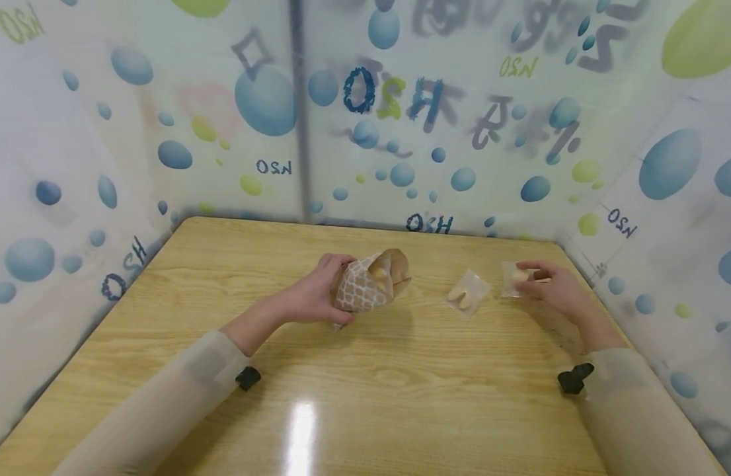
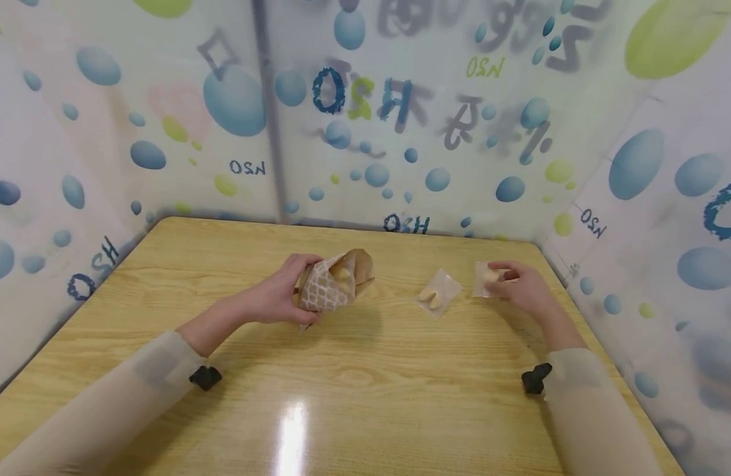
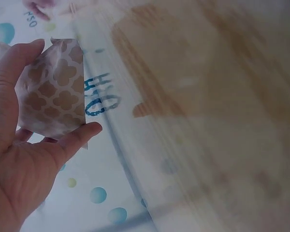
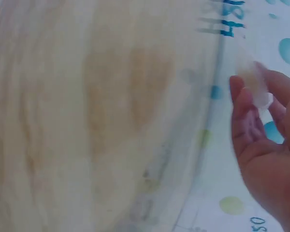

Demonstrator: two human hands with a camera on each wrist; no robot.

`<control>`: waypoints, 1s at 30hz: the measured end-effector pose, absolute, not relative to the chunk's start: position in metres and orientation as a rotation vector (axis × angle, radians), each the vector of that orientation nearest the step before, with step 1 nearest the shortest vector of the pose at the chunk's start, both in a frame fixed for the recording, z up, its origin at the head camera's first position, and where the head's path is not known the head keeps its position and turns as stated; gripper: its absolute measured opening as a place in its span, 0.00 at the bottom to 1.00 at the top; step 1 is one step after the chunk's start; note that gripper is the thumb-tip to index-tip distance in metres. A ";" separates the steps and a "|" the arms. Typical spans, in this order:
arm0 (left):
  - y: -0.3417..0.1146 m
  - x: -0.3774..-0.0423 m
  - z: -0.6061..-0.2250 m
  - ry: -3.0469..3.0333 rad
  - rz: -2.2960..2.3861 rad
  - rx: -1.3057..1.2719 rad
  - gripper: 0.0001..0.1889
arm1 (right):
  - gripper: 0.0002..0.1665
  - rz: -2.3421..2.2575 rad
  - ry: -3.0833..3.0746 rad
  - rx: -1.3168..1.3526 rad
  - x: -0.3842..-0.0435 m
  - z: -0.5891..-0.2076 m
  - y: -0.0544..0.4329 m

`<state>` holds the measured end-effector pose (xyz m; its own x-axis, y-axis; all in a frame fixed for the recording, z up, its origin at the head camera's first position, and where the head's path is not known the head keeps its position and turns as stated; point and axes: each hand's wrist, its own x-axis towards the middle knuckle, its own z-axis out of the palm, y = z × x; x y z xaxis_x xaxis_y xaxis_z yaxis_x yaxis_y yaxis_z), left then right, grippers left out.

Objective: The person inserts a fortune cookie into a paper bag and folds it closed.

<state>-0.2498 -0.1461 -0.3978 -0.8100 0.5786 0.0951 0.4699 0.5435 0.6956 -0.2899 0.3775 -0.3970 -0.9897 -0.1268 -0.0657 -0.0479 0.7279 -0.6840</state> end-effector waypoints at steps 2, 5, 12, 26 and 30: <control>-0.146 -0.250 -0.398 2.633 1.116 0.889 0.57 | 0.39 -1.184 2.829 -0.177 -0.289 -0.392 0.377; -0.145 -0.250 -0.397 2.634 1.112 0.874 0.57 | 0.39 -1.217 2.838 -0.210 -0.286 -0.382 0.371; -0.143 -0.251 -0.398 2.638 1.106 0.872 0.57 | 0.35 -1.276 2.820 -0.310 -0.271 -0.359 0.333; -0.140 -0.251 -0.396 2.617 1.087 0.867 0.57 | 0.27 -1.392 2.683 -0.611 -0.242 -0.316 0.252; -0.139 -0.251 -0.396 2.616 1.084 0.865 0.57 | 0.26 -1.353 2.674 -0.671 -0.239 -0.308 0.234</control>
<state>-0.2509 -0.1391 -0.3963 -0.8145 0.5777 0.0535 0.4462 0.5648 0.6942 -0.2391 0.2340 -0.3080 -0.9021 -0.4111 0.1312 -0.3492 0.5168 -0.7817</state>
